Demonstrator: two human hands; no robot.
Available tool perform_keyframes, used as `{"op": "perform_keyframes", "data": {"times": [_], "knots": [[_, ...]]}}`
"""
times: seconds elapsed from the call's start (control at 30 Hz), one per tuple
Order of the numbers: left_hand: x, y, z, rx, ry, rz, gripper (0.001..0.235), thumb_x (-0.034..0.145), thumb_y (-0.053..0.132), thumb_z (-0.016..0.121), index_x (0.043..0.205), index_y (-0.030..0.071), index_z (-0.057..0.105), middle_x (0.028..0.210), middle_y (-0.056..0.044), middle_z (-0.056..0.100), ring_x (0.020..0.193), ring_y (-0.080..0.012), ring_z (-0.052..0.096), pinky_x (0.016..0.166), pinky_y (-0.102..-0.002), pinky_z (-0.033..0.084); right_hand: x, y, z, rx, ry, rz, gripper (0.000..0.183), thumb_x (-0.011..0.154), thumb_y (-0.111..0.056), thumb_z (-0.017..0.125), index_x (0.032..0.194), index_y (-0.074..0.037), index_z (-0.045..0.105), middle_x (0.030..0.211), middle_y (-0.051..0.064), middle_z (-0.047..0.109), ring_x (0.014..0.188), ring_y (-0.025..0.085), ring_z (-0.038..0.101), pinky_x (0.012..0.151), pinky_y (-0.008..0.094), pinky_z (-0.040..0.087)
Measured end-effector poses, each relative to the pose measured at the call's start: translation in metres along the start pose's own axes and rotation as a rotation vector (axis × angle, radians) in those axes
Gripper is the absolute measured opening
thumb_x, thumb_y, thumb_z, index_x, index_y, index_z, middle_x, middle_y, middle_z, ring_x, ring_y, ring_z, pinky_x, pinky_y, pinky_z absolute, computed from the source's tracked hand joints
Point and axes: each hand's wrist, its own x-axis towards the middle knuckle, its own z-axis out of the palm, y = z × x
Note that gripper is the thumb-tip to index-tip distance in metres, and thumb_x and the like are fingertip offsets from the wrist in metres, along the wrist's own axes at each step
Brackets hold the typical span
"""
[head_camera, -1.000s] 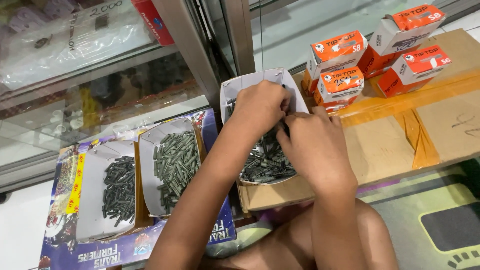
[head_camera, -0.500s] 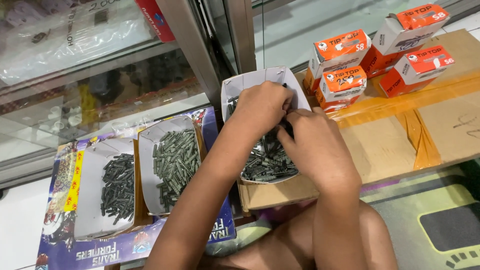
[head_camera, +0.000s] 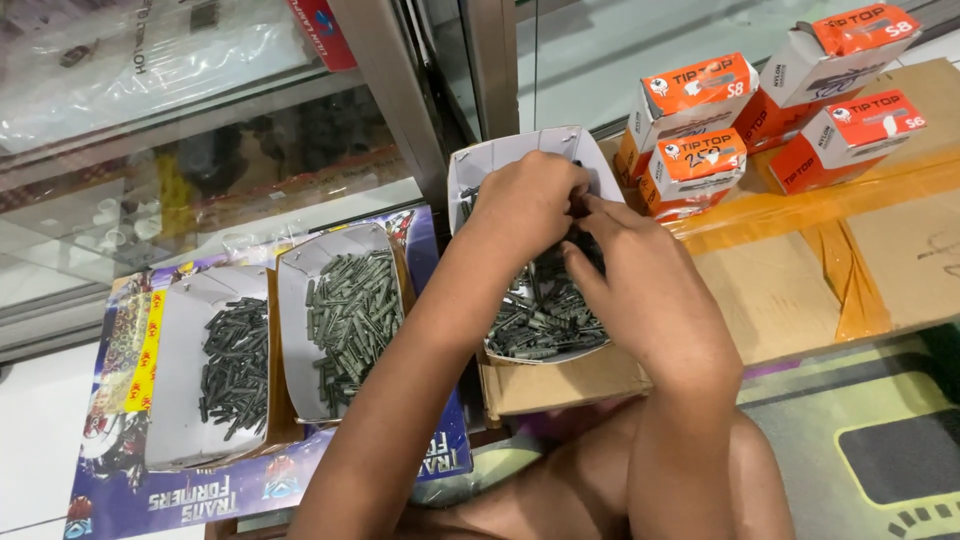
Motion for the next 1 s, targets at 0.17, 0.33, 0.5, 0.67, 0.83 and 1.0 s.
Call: {"op": "perform_keyframes", "data": {"times": [0.17, 0.33, 0.5, 0.67, 0.83, 1.0], "knots": [[-0.004, 0.002, -0.005, -0.066, -0.028, -0.018, 0.008, 0.077, 0.007, 0.072, 0.081, 0.014, 0.075, 0.077, -0.008, 0.069, 0.082, -0.0349, 0.072, 0.072, -0.051, 0.058, -0.001, 0.01, 0.005, -0.081, 0.042, -0.049, 0.026, 0.097, -0.021, 0.055, 0.107, -0.004, 0.073, 0.108, 0.015, 0.07, 0.096, 0.039, 0.068, 0.074, 0.049, 0.057], [-0.004, 0.003, -0.007, -0.083, -0.062, -0.013, 0.013, 0.078, 0.009, 0.07, 0.072, 0.019, 0.072, 0.075, -0.006, 0.069, 0.081, -0.0337, 0.072, 0.073, -0.048, 0.058, -0.004, 0.006, 0.006, -0.152, -0.073, 0.102, 0.029, 0.095, -0.029, 0.057, 0.103, -0.007, 0.074, 0.086, 0.015, 0.072, 0.083, 0.036, 0.071, 0.068, 0.047, 0.058], [-0.003, -0.001, -0.005, -0.059, -0.062, -0.013, 0.009, 0.075, 0.012, 0.076, 0.07, 0.018, 0.07, 0.075, -0.005, 0.068, 0.081, -0.0318, 0.071, 0.071, -0.047, 0.058, -0.001, 0.009, 0.008, -0.225, -0.118, 0.104, 0.031, 0.092, -0.032, 0.057, 0.101, -0.008, 0.075, 0.085, 0.018, 0.072, 0.087, 0.04, 0.068, 0.073, 0.051, 0.057], [0.0, -0.007, 0.0, -0.023, -0.051, -0.036, 0.014, 0.074, 0.016, 0.077, 0.064, 0.022, 0.068, 0.071, -0.001, 0.066, 0.077, -0.0291, 0.071, 0.069, -0.045, 0.057, 0.0, 0.009, 0.007, -0.21, -0.127, 0.087, 0.03, 0.092, -0.027, 0.056, 0.104, -0.008, 0.076, 0.094, 0.018, 0.073, 0.092, 0.04, 0.066, 0.078, 0.05, 0.056], [-0.001, -0.011, -0.002, 0.038, -0.019, -0.062, 0.016, 0.074, 0.009, 0.072, 0.063, 0.021, 0.068, 0.071, -0.002, 0.063, 0.075, -0.0297, 0.07, 0.07, -0.045, 0.057, 0.003, 0.007, 0.007, -0.134, -0.113, 0.054, 0.026, 0.089, -0.021, 0.061, 0.105, -0.008, 0.077, 0.103, 0.016, 0.072, 0.098, 0.04, 0.065, 0.08, 0.049, 0.055], [-0.008, -0.009, -0.006, -0.004, -0.027, -0.041, 0.016, 0.072, 0.006, 0.072, 0.063, 0.02, 0.07, 0.071, -0.003, 0.063, 0.074, -0.0307, 0.07, 0.07, -0.046, 0.057, 0.004, 0.011, 0.012, -0.097, -0.096, 0.031, 0.025, 0.088, -0.022, 0.064, 0.105, -0.008, 0.077, 0.108, 0.014, 0.072, 0.097, 0.04, 0.064, 0.08, 0.048, 0.054]]}}
